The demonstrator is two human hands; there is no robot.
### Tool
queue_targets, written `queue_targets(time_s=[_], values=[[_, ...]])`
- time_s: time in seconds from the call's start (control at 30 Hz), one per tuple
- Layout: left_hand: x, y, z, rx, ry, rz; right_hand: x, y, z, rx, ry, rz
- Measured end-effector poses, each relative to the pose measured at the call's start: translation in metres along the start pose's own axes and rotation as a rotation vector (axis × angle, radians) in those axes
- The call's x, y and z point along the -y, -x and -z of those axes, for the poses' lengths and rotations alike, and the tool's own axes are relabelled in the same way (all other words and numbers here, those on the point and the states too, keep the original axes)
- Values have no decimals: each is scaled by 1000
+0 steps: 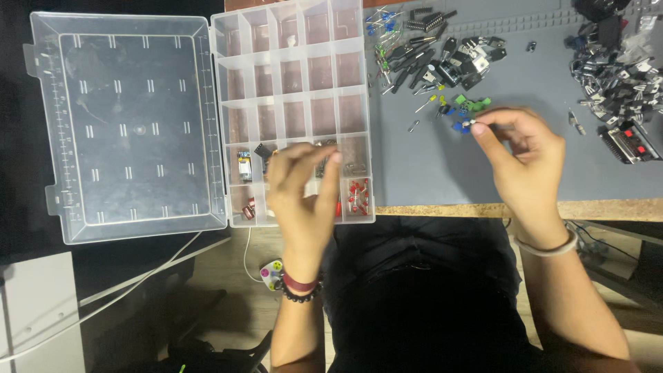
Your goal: The person organizes various electronic components on a workbench. They pick up a small blue circuit board and place it into a compartment of a clear plastic organizer box. The person then handles several small cylindrical components, such as capacitors, and places them into the box. Finally, they pick up a black rectangular component and place it into the organizer.
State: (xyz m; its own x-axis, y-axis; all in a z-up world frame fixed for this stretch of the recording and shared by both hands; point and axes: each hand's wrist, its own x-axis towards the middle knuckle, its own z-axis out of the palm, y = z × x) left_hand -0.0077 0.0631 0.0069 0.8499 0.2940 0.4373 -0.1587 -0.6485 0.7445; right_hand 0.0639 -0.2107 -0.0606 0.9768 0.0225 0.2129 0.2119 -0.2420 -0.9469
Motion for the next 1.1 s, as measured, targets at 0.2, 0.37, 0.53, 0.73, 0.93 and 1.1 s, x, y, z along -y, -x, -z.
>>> queue_targets(time_s=[0.2,0.37,0.53,0.73,0.93,1.1], values=[[-31,12,-43,176,277,12,43,19,-18,47,-154,-120],[-35,26,-71,199,387,20,53,35,-31,39,-166,-118],[-37,25,-64,161,392,24,70,35,-35,67,-140,-71],[-30,24,-52,241,359,-1,67,38,-40,88,-630,-443],[-24,39,-56,497,776,215,75,36,-43,73,-769,-548],[-14,54,-68,462,1005,483,81,31,-39,198,-757,-453]])
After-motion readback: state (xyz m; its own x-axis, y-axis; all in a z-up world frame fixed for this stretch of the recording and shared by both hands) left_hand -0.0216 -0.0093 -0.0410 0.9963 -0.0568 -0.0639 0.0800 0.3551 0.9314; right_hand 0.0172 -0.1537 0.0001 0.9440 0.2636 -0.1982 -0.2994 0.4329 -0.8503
